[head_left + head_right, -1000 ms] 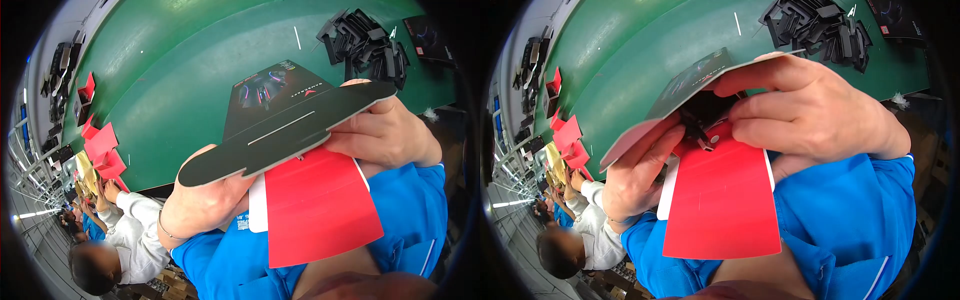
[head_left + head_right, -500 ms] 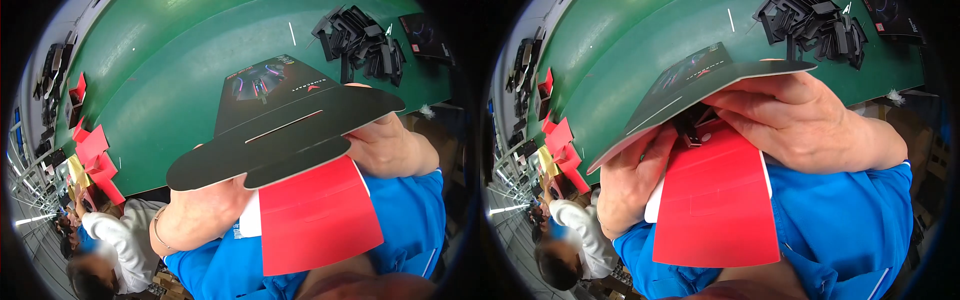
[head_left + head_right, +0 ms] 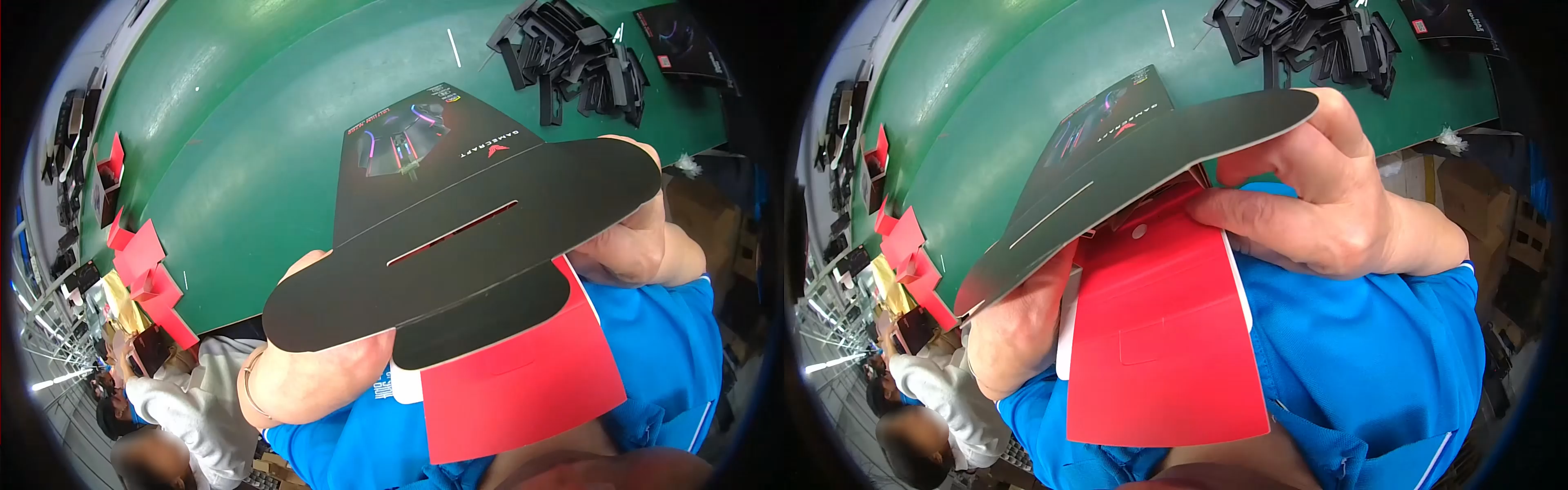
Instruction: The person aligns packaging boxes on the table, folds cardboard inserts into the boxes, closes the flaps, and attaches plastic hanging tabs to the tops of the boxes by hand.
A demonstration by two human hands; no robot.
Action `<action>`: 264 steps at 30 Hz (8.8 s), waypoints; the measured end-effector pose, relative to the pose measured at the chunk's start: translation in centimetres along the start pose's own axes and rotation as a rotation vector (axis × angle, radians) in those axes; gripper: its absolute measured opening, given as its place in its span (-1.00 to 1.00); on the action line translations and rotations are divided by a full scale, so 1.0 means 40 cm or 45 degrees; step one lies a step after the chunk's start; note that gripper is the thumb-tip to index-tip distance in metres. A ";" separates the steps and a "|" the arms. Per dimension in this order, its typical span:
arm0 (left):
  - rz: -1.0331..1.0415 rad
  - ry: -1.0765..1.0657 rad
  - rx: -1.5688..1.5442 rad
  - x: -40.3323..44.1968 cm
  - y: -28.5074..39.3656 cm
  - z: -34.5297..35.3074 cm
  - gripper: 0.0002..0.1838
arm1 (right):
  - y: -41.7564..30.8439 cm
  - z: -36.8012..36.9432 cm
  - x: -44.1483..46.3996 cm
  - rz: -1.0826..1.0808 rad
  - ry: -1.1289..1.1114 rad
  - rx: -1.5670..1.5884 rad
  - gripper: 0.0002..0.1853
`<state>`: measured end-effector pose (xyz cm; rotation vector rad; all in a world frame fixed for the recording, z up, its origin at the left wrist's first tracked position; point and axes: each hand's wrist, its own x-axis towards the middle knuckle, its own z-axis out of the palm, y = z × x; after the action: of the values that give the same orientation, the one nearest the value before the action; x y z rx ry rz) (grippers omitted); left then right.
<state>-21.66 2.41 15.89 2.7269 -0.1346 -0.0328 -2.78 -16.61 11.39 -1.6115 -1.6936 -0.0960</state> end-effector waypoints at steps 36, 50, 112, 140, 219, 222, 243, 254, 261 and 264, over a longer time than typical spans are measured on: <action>0.349 -0.084 -0.557 0.097 -0.028 -0.092 -0.17 | 0.054 -0.070 0.126 -0.007 -0.209 0.940 -0.82; -0.091 0.238 -1.592 0.045 -0.041 -0.097 -0.26 | 0.021 -0.061 0.132 0.513 -0.149 0.862 -0.86; 0.056 0.734 -0.226 0.046 -0.072 0.005 -0.62 | 0.037 -0.011 0.156 0.010 -0.175 0.008 -0.69; 0.428 0.627 0.118 0.039 -0.114 0.009 -0.84 | 0.075 0.015 0.153 -0.455 -0.218 0.088 -0.93; 0.362 0.456 -0.023 0.008 -0.144 -0.036 -0.82 | 0.029 -0.003 0.221 -0.276 -0.377 -0.068 -0.82; 0.369 0.444 0.031 0.010 -0.142 -0.035 -0.79 | 0.036 -0.008 0.207 -0.279 -0.454 -0.096 -0.76; 0.187 0.356 -0.059 -0.031 -0.137 -0.041 -0.77 | 0.027 -0.014 0.216 -0.216 -0.642 -0.233 -0.65; 0.390 0.412 -0.055 -0.035 -0.151 -0.010 -0.81 | 0.041 0.004 0.219 -0.360 -0.561 0.076 -0.76; 0.335 0.600 -0.180 -0.044 -0.161 0.005 -0.85 | 0.037 0.024 0.238 -0.409 -0.579 0.094 -0.88; 0.402 0.565 -0.102 -0.042 -0.164 0.001 -0.84 | 0.034 0.021 0.239 -0.421 -0.598 0.039 -0.92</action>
<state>-22.75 8.54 13.23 2.5293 -0.4194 0.6343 -0.94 -8.08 15.63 -1.3869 -2.3010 0.1583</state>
